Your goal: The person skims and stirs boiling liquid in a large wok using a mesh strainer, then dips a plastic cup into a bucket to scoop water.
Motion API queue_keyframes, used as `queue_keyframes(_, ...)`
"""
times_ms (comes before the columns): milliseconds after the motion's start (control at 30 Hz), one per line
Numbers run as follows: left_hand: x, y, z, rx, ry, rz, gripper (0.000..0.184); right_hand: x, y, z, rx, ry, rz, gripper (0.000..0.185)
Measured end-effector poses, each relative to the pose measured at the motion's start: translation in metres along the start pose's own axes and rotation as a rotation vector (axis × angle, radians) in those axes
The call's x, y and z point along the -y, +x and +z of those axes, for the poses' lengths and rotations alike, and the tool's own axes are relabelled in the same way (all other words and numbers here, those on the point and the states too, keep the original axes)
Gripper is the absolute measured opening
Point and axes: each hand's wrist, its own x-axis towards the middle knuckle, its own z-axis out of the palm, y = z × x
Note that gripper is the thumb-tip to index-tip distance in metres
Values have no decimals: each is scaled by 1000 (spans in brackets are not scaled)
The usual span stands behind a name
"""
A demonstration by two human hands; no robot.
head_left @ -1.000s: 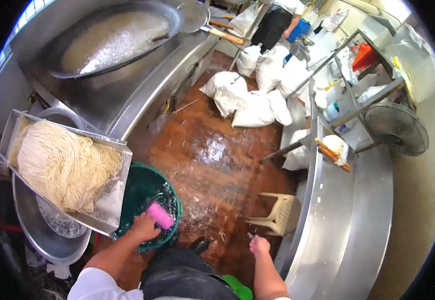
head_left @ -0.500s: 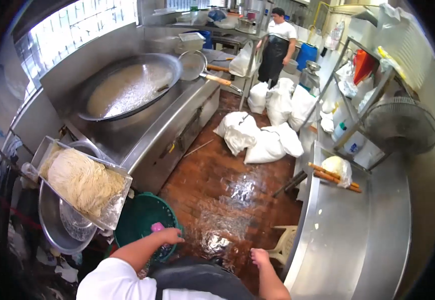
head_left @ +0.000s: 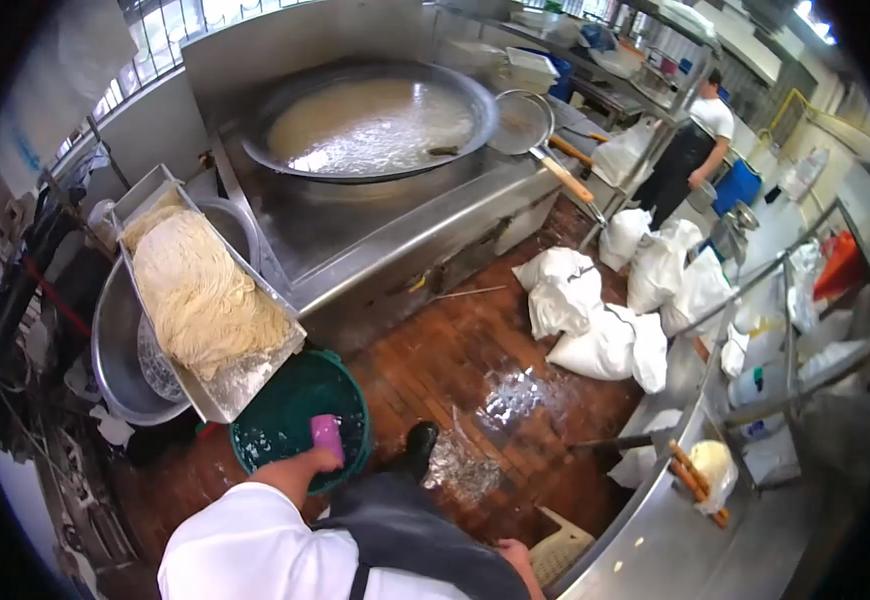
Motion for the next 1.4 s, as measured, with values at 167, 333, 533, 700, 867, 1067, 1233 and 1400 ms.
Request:
queue_keyframes(167,-51,12,-47,152,-595,-593,47,-20,56,-62,97,53,109,40)
queue_keyframes(333,-73,113,-136,-36,-56,92,43,15,127,-178,-173,163,-36,23)
queue_keyframes(533,-170,113,-332,-138,-528,-137,50,194,101,-256,-419,35,-115,51)
queue_keyframes(700,-247,60,-398,-413,-114,-13,74,295,100,-272,-484,-254,-581,77)
queue_keyframes(867,-301,36,-444,-576,-134,-39,82,378,92,-326,-402,-344,-949,83)
queue_keyframes(1067,-344,31,-481,-820,-213,-105,84,425,135,-384,-369,-432,-1059,86)
queue_keyframes(1233,-360,24,-487,-869,-268,-127,83,447,134,-404,-456,-354,-1212,84)
queue_keyframes(1400,-340,23,-473,-862,-326,-103,85,461,115,-384,-523,-121,-1403,81)
